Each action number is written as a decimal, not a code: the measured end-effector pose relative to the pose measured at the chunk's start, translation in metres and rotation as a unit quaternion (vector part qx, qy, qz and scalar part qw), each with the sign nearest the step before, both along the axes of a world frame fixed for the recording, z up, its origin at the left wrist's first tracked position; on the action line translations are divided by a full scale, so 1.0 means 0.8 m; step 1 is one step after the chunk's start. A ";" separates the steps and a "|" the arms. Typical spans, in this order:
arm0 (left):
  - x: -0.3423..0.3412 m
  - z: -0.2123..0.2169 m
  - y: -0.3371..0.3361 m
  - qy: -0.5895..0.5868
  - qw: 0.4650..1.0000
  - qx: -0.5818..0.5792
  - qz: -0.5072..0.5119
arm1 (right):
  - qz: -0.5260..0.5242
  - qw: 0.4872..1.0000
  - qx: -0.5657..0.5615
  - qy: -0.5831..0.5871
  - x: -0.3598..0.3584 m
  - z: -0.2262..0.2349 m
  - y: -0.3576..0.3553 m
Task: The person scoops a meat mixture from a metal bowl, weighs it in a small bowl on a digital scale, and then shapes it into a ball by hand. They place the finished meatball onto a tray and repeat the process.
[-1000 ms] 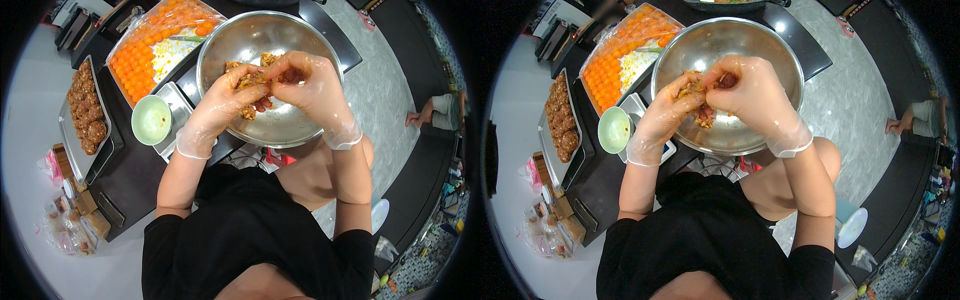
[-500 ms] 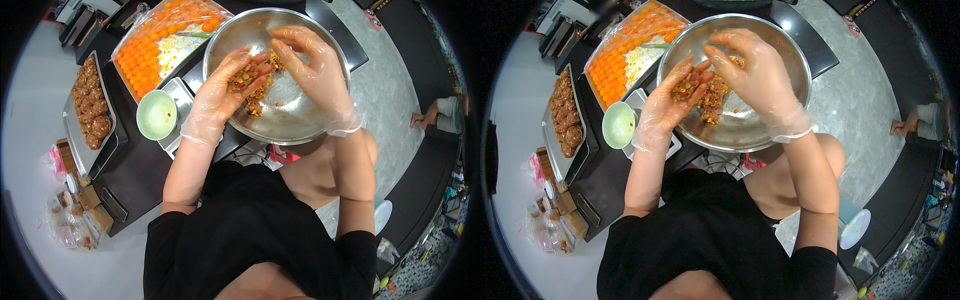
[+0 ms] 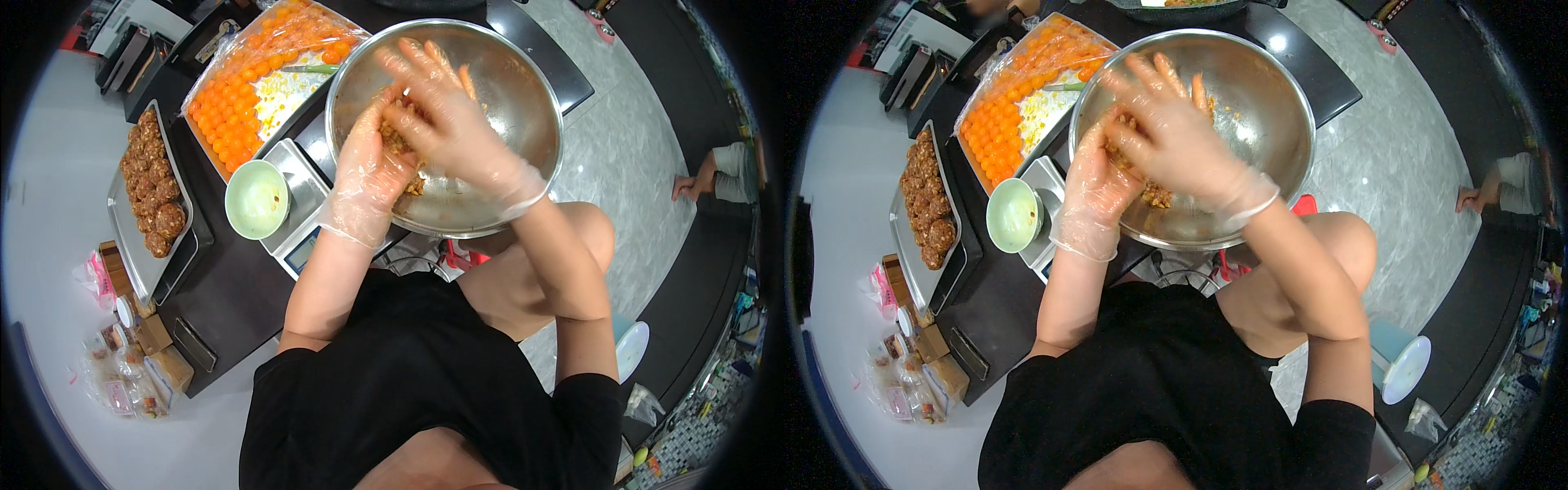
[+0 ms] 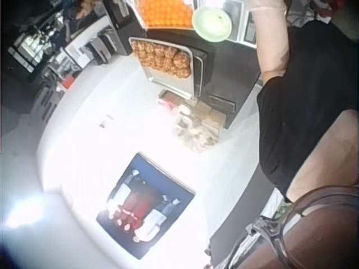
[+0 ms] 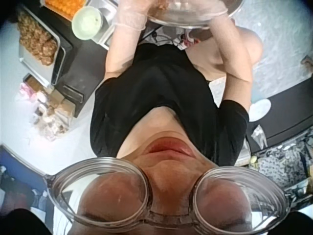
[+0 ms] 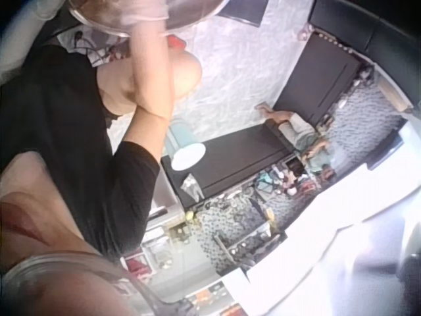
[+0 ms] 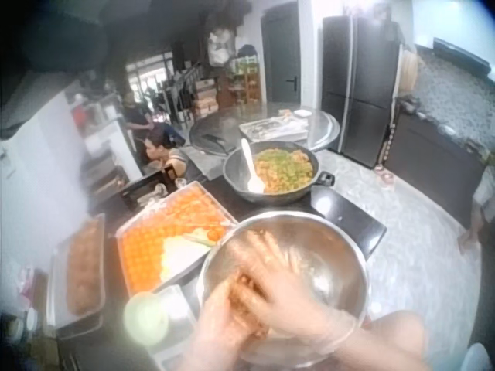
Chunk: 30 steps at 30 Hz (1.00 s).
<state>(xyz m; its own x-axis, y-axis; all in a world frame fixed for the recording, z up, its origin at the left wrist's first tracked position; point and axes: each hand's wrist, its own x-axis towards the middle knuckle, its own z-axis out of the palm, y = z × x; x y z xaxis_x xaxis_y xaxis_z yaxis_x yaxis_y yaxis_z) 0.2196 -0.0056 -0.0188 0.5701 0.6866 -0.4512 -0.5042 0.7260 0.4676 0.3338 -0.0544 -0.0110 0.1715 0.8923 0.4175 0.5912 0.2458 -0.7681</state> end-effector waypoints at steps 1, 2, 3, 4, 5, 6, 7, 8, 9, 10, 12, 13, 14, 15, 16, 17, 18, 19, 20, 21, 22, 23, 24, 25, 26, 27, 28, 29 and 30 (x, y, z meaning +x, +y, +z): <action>-0.001 0.002 0.000 0.020 1.000 0.008 -0.008 | 0.051 0.975 -0.032 0.213 0.007 -0.002 0.000; -0.003 0.000 -0.001 -0.021 1.000 0.015 -0.005 | 0.031 0.942 -0.052 0.331 0.011 0.008 0.000; -0.004 0.001 -0.004 -0.014 1.000 0.012 -0.011 | 0.000 0.973 -0.008 0.230 0.013 0.009 0.002; -0.005 0.005 -0.009 -0.007 1.000 0.008 -0.017 | -0.031 0.991 0.037 0.126 0.017 0.008 0.008; -0.002 0.009 -0.014 0.001 1.000 0.004 -0.030 | -0.067 0.994 0.082 0.020 0.023 0.006 0.013; 0.002 0.011 -0.021 0.005 0.999 -0.011 -0.041 | -0.112 0.959 0.198 -0.168 0.023 0.001 0.028; 0.006 0.009 -0.026 0.016 0.999 -0.008 -0.029 | -0.123 0.961 0.137 -0.208 0.018 -0.002 0.024; 0.010 0.006 -0.029 0.028 0.999 -0.003 -0.015 | -0.131 0.958 0.077 -0.245 0.008 0.002 0.018; 0.013 0.007 -0.032 0.039 0.999 0.002 -0.001 | -0.138 0.950 0.017 -0.280 0.000 0.005 0.016; 0.015 0.011 -0.036 0.064 0.998 0.014 0.007 | -0.158 0.945 0.059 -0.279 -0.005 -0.008 0.021; 0.015 0.007 -0.036 0.056 0.998 0.011 0.017 | -0.169 0.939 0.050 -0.297 -0.013 -0.006 0.022; 0.014 0.005 -0.036 0.052 0.998 0.009 0.022 | -0.175 0.935 0.046 -0.305 -0.016 -0.005 0.021; 0.012 0.003 -0.036 0.046 0.999 0.011 0.014 | -0.176 0.939 0.018 -0.296 -0.018 -0.003 0.021; 0.008 0.001 -0.035 0.040 0.999 0.013 0.007 | -0.177 0.942 -0.009 -0.285 -0.020 0.000 0.021; 0.004 0.001 -0.034 0.034 0.999 0.015 0.000 | -0.178 0.944 -0.037 -0.275 -0.021 0.002 0.021; 0.000 0.002 -0.033 0.037 0.999 0.016 -0.015 | -0.152 0.973 -0.053 -0.166 -0.017 0.001 0.022; -0.005 0.003 -0.033 0.041 0.998 0.018 -0.031 | -0.124 0.988 -0.068 -0.055 -0.008 -0.001 0.025; -0.007 0.004 -0.032 0.045 0.998 0.020 -0.047 | -0.094 0.991 -0.082 0.057 0.000 -0.002 0.026; -0.007 0.004 -0.031 0.036 0.998 0.017 -0.047 | -0.084 0.990 -0.076 0.082 0.005 -0.002 0.025; -0.007 0.005 -0.030 0.026 0.998 0.015 -0.047 | -0.073 0.989 -0.070 0.107 0.010 -0.001 0.024; -0.006 0.005 -0.028 0.016 0.999 0.013 -0.046 | -0.062 0.987 -0.064 0.131 0.012 0.001 0.024; -0.006 0.003 -0.026 0.023 0.999 0.006 -0.040 | -0.065 0.994 -0.055 0.064 0.008 0.003 0.023; -0.004 -0.003 -0.024 0.031 0.999 0.000 -0.033 | -0.067 0.997 -0.045 -0.004 0.001 0.005 0.019; -0.003 -0.008 -0.023 0.038 0.999 -0.006 -0.027 | -0.069 0.994 -0.035 -0.071 -0.006 0.008 0.015; -0.002 -0.014 -0.022 0.038 0.999 -0.006 -0.020 | -0.052 0.990 -0.026 -0.126 -0.013 0.011 0.014; -0.002 -0.020 -0.021 0.037 0.999 -0.006 -0.012 | -0.051 0.991 -0.022 -0.118 -0.017 0.010 0.014; -0.003 -0.023 -0.020 0.037 0.999 -0.006 -0.005 | -0.050 0.993 -0.018 -0.110 -0.021 0.008 0.014; -0.002 -0.019 -0.021 0.040 0.999 -0.006 0.004 | -0.052 0.993 -0.015 -0.104 -0.020 0.008 0.014; -0.002 -0.012 -0.023 0.044 0.999 -0.006 0.012 | -0.059 0.996 -0.029 -0.052 -0.015 0.008 0.016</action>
